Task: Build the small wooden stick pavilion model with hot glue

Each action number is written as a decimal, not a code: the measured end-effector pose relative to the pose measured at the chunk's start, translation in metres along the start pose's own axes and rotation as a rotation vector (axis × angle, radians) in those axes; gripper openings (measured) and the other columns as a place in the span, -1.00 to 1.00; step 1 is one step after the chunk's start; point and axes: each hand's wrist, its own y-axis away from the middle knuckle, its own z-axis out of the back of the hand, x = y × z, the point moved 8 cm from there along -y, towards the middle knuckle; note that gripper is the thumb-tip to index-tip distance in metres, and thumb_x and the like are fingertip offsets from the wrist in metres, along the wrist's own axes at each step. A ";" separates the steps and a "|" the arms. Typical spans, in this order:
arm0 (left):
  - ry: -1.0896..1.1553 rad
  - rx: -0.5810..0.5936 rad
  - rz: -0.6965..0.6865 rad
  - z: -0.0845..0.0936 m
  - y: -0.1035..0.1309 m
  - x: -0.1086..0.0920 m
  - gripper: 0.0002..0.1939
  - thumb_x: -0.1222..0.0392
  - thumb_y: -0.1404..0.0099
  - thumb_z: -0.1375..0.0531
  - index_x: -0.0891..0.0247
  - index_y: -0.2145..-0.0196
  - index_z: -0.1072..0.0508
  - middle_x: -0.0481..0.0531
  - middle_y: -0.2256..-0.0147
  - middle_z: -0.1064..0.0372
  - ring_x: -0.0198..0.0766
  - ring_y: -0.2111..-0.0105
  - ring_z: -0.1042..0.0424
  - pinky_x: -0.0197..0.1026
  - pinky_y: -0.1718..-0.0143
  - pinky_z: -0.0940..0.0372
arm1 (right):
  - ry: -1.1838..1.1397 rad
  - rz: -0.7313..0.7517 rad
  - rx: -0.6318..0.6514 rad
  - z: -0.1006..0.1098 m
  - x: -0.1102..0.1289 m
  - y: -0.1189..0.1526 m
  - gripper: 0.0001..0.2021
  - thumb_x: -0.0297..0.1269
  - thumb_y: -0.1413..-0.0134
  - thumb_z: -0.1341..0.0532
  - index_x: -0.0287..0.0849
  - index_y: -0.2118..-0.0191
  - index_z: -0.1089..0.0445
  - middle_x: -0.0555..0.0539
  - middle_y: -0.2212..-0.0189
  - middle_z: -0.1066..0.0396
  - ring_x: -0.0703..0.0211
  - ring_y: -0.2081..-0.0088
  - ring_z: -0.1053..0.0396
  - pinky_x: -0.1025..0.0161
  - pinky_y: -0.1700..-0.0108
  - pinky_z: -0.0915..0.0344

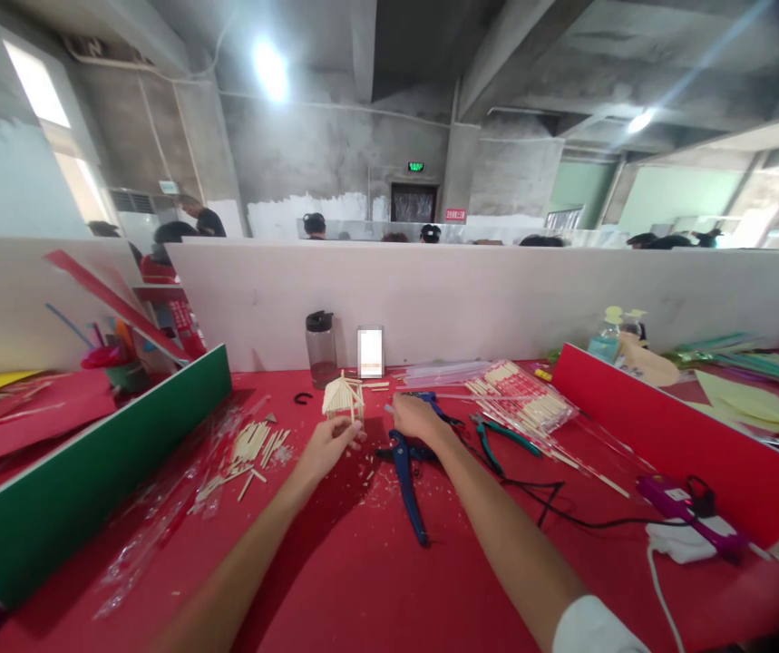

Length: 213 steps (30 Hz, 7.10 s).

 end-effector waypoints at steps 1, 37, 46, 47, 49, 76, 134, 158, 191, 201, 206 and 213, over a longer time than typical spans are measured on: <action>-0.001 0.000 0.002 0.000 0.000 0.000 -0.51 -0.22 -0.06 -0.30 0.33 0.34 -0.53 0.20 0.36 -0.57 -0.22 0.48 -0.47 -0.29 0.51 -0.25 | -0.013 -0.001 -0.005 0.001 -0.001 -0.001 -0.70 -0.28 -0.27 -0.06 -0.32 -0.02 -0.34 -0.37 0.13 -0.50 -0.09 0.12 -0.49 0.19 0.17 -0.29; 0.015 -0.014 0.005 -0.004 0.005 -0.004 -0.39 -0.35 -0.08 -0.21 0.35 0.32 -0.48 0.16 0.38 -0.53 -0.25 0.51 -0.40 -0.27 0.52 -0.18 | -0.711 0.269 0.090 0.062 0.001 0.010 -0.75 -0.28 -0.21 -0.13 -0.22 0.11 -0.49 -0.11 0.40 -0.54 0.20 0.41 -0.46 0.32 0.33 -0.33; 0.052 -0.014 0.000 -0.005 0.004 -0.003 -0.33 -0.40 -0.04 -0.21 0.36 0.33 -0.48 0.17 0.41 -0.52 -0.27 0.53 -0.38 -0.26 0.51 -0.18 | -1.496 0.390 0.060 0.076 0.025 0.020 -0.65 -0.11 -0.09 -0.28 -0.10 0.01 -0.40 -0.13 0.22 -0.55 0.18 0.30 -0.48 0.35 0.37 -0.31; 0.051 -0.017 0.001 -0.005 0.004 -0.003 -0.33 -0.40 -0.04 -0.22 0.36 0.33 -0.49 0.17 0.41 -0.52 -0.27 0.53 -0.38 -0.26 0.51 -0.18 | -1.506 0.392 0.023 0.076 0.026 0.019 -0.64 -0.12 -0.06 -0.30 -0.09 0.02 -0.40 -0.11 0.25 -0.55 0.19 0.32 -0.47 0.35 0.39 -0.30; 0.042 -0.018 0.000 -0.005 0.005 -0.004 -0.35 -0.39 -0.06 -0.21 0.36 0.33 -0.49 0.16 0.41 -0.52 -0.27 0.53 -0.38 -0.26 0.50 -0.19 | -1.486 0.373 -0.042 0.075 0.029 0.017 -0.65 -0.08 -0.08 -0.29 -0.11 0.05 -0.42 -0.08 0.35 -0.54 0.22 0.39 -0.43 0.35 0.43 -0.27; 0.004 -0.022 -0.026 -0.005 0.005 -0.006 -0.39 -0.35 -0.13 -0.15 0.34 0.30 -0.48 0.15 0.39 -0.54 -0.24 0.53 -0.40 -0.25 0.52 -0.19 | -0.820 0.537 -0.474 0.068 0.061 0.029 -0.86 -0.27 -0.09 -0.23 -0.13 0.25 -0.52 -0.04 0.33 -0.54 0.13 0.27 -0.48 0.21 0.11 -0.35; -0.098 0.033 -0.045 -0.003 -0.001 0.000 -0.50 -0.26 -0.10 -0.23 0.32 0.46 -0.48 0.15 0.44 -0.54 -0.23 0.56 -0.41 -0.21 0.45 -0.25 | -0.765 0.421 -0.342 0.073 0.013 0.013 -0.75 -0.24 -0.23 -0.10 -0.12 0.12 -0.51 -0.04 0.34 -0.52 0.19 0.37 -0.42 0.26 0.23 -0.32; -0.503 0.639 -0.015 -0.021 0.041 -0.031 -0.45 -0.30 -0.26 -0.07 0.29 0.49 -0.40 -0.07 0.62 -0.26 -0.36 0.61 -0.22 -0.30 0.53 -0.08 | -0.363 0.297 -0.199 0.029 0.000 0.011 -0.76 -0.39 -0.11 -0.21 -0.17 0.07 -0.37 -0.11 0.23 -0.49 0.13 0.22 -0.43 0.25 0.14 -0.26; -0.144 -0.024 -0.327 -0.014 0.027 -0.058 -0.70 -0.04 -0.29 -0.20 0.28 0.26 -0.47 -0.01 0.48 -0.45 -0.29 0.49 -0.42 -0.28 0.40 -0.28 | -1.683 0.086 -0.230 0.023 0.004 0.081 -0.68 -0.01 -0.01 -0.34 -0.19 0.28 -0.52 -0.02 0.50 -0.43 0.28 0.48 -0.35 0.33 0.42 -0.30; -0.146 -0.023 -0.296 -0.019 0.030 -0.059 -0.70 -0.04 -0.26 -0.22 0.28 0.28 -0.47 -0.02 0.46 -0.45 -0.29 0.48 -0.42 -0.27 0.39 -0.30 | -1.617 0.083 -0.285 0.023 0.010 0.080 -0.72 -0.07 0.03 -0.37 -0.17 0.32 -0.43 0.03 0.53 -0.44 0.24 0.50 -0.40 0.28 0.40 -0.37; -0.133 -0.019 -0.271 -0.021 0.032 -0.059 -0.71 -0.02 -0.22 -0.25 0.30 0.32 -0.50 0.01 0.43 -0.49 -0.28 0.45 -0.44 -0.26 0.37 -0.32 | -1.653 0.112 -0.283 0.016 0.011 0.077 -0.71 -0.08 0.06 -0.40 -0.16 0.31 -0.44 0.03 0.50 -0.43 0.24 0.47 -0.41 0.29 0.39 -0.39; 0.025 -0.053 -0.190 -0.021 0.029 -0.047 -0.73 0.03 -0.09 -0.34 0.30 0.35 -0.53 0.05 0.40 -0.54 -0.19 0.39 -0.51 -0.17 0.27 -0.41 | -1.826 0.090 -0.273 0.012 0.023 0.079 -0.66 -0.04 0.09 -0.42 -0.18 0.32 -0.39 -0.05 0.33 -0.50 0.08 0.26 -0.51 0.07 0.14 -0.46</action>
